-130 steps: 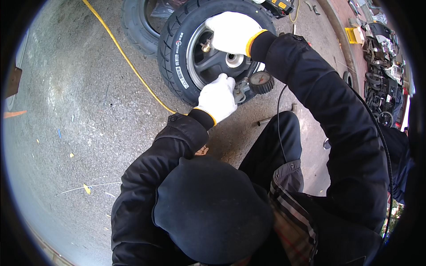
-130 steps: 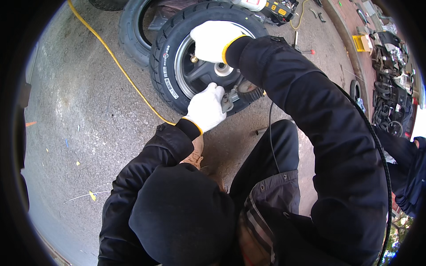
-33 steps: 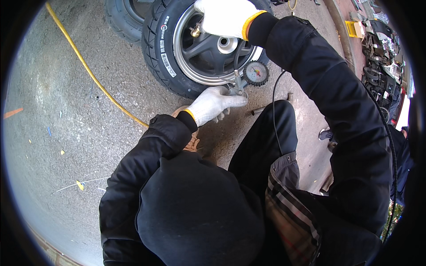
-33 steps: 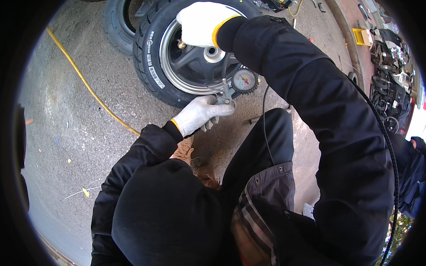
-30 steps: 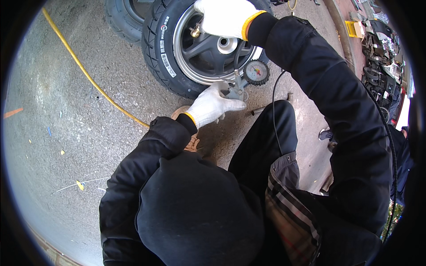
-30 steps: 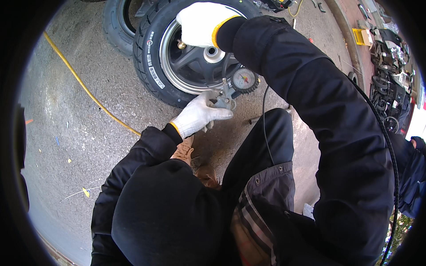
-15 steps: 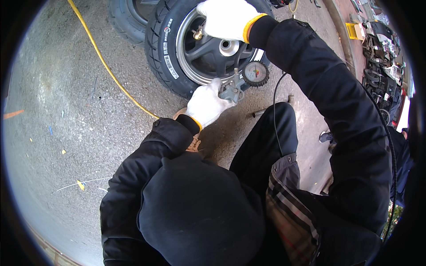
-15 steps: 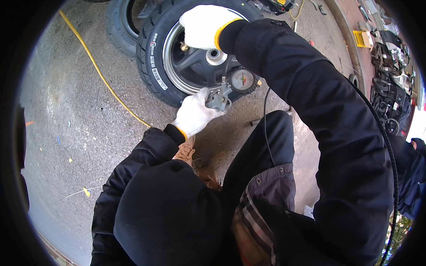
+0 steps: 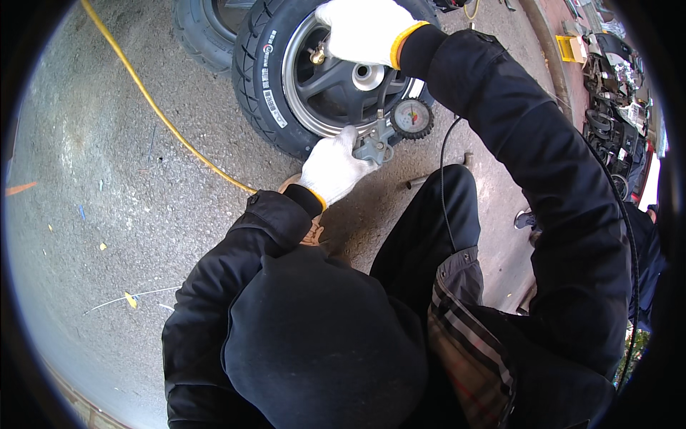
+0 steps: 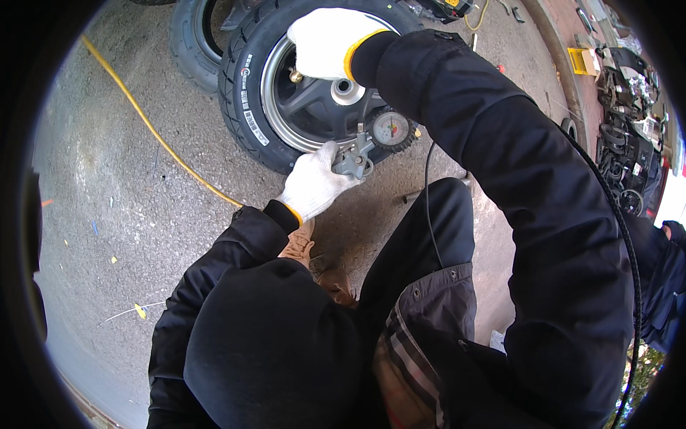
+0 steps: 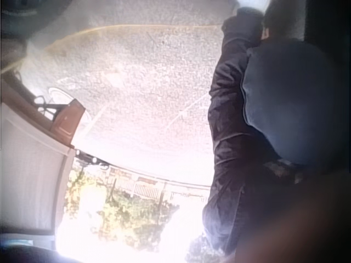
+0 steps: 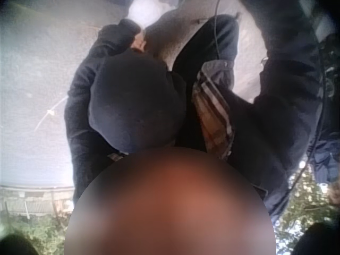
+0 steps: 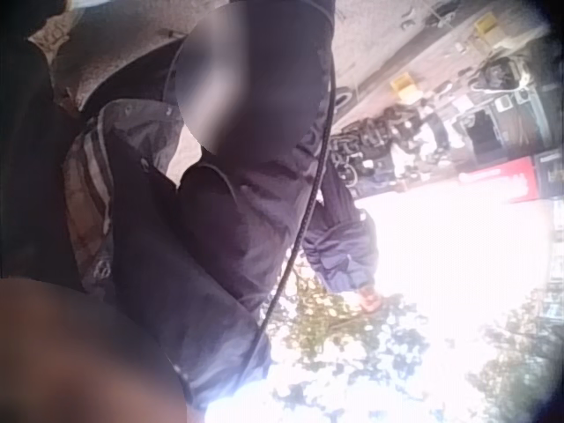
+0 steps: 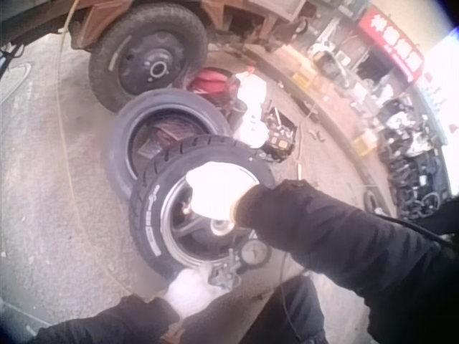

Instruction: The person inflates a scooter tire using a pressure gauge and air hose, checks the pressure, and then mounts the tire onto the scooter. The person handles the tire, pressure gauge, and air hose throughout the process.

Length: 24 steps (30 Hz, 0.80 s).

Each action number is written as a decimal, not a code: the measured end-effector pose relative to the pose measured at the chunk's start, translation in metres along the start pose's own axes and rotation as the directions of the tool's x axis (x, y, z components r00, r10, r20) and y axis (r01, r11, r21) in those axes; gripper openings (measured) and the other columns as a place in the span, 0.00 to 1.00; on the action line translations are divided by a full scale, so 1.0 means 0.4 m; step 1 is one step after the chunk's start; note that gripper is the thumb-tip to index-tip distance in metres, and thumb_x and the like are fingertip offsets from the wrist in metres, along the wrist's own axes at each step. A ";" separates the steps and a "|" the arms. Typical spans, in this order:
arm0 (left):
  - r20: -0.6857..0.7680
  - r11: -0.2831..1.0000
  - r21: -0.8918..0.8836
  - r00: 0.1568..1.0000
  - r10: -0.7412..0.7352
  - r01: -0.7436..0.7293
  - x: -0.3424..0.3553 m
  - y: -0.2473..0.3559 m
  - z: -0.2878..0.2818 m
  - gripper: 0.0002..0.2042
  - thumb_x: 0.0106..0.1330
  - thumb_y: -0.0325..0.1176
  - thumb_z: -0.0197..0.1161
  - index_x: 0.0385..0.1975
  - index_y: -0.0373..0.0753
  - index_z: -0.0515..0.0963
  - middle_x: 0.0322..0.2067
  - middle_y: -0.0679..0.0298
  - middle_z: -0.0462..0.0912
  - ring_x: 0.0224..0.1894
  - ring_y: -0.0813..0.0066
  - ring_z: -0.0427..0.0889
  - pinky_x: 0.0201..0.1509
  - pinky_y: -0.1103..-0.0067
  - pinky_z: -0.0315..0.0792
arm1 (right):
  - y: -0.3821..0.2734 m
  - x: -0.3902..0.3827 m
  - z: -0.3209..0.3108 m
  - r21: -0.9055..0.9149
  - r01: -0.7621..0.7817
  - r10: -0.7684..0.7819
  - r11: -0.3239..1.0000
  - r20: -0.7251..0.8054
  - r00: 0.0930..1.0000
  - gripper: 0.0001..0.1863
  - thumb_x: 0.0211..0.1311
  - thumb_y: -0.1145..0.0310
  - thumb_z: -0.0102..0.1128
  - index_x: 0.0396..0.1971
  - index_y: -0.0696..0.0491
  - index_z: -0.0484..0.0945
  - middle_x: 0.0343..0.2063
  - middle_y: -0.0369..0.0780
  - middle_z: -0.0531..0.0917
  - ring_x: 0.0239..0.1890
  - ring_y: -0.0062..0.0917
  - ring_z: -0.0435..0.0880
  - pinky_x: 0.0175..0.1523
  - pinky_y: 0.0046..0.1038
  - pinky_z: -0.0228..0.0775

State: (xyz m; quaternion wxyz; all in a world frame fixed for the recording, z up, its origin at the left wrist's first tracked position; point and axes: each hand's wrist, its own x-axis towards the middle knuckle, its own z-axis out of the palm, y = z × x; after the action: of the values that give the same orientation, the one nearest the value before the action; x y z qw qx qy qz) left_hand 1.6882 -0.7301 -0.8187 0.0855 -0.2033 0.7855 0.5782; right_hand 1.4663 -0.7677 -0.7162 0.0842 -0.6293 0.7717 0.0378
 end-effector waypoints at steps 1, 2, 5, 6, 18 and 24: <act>-0.003 1.000 0.002 1.000 0.003 -0.003 0.000 0.000 0.000 0.26 0.63 0.48 0.81 0.43 0.30 0.78 0.39 0.38 0.89 0.48 0.35 0.90 0.51 0.56 0.83 | -0.003 0.002 0.002 0.002 -0.005 0.005 1.000 -0.003 1.000 0.16 0.66 0.58 0.73 0.46 0.54 0.93 0.42 0.51 0.94 0.45 0.47 0.94 0.55 0.42 0.86; -0.004 1.000 0.004 1.000 0.005 -0.005 0.001 0.000 0.000 0.26 0.63 0.48 0.81 0.43 0.30 0.78 0.39 0.38 0.89 0.48 0.35 0.90 0.51 0.56 0.83 | -0.004 0.002 0.002 0.003 -0.011 0.011 1.000 -0.006 1.000 0.17 0.66 0.58 0.73 0.46 0.54 0.93 0.42 0.51 0.94 0.45 0.47 0.94 0.55 0.42 0.86; 0.018 1.000 0.017 1.000 -0.012 0.012 0.003 -0.001 -0.001 0.25 0.63 0.46 0.81 0.46 0.31 0.79 0.40 0.39 0.89 0.50 0.36 0.90 0.54 0.55 0.83 | -0.007 -0.004 -0.015 0.000 -0.017 0.017 1.000 0.017 1.000 0.16 0.66 0.58 0.73 0.45 0.54 0.93 0.42 0.51 0.94 0.45 0.47 0.94 0.55 0.41 0.86; 0.021 1.000 0.018 1.000 -0.014 0.013 0.003 -0.001 -0.001 0.25 0.63 0.46 0.81 0.47 0.32 0.79 0.41 0.39 0.90 0.51 0.36 0.90 0.56 0.55 0.83 | -0.005 -0.012 -0.025 0.019 0.021 -0.022 1.000 0.008 1.000 0.15 0.66 0.58 0.71 0.42 0.54 0.93 0.39 0.51 0.93 0.42 0.47 0.93 0.52 0.43 0.85; 0.012 1.000 0.014 1.000 -0.004 0.004 0.002 -0.001 0.002 0.24 0.64 0.46 0.80 0.46 0.32 0.79 0.40 0.38 0.89 0.49 0.36 0.90 0.54 0.54 0.84 | -0.002 -0.022 -0.038 0.049 0.071 -0.071 0.996 -0.007 0.997 0.15 0.67 0.59 0.66 0.35 0.53 0.94 0.32 0.50 0.92 0.36 0.48 0.92 0.46 0.47 0.83; 0.002 1.000 0.016 1.000 -0.005 0.005 0.002 0.000 0.002 0.26 0.64 0.48 0.81 0.44 0.31 0.79 0.40 0.39 0.89 0.48 0.36 0.90 0.51 0.57 0.84 | 0.017 -0.018 -0.014 -0.012 0.159 -0.159 0.987 -0.033 0.987 0.14 0.67 0.59 0.66 0.34 0.53 0.94 0.32 0.49 0.92 0.36 0.47 0.92 0.45 0.47 0.83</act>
State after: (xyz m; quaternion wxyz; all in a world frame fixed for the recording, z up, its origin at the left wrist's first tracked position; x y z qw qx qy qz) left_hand 1.6874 -0.7297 -0.8194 0.0892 -0.2039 0.7896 0.5719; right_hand 1.4605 -0.7603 -0.7100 0.0711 -0.6897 0.7202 0.0240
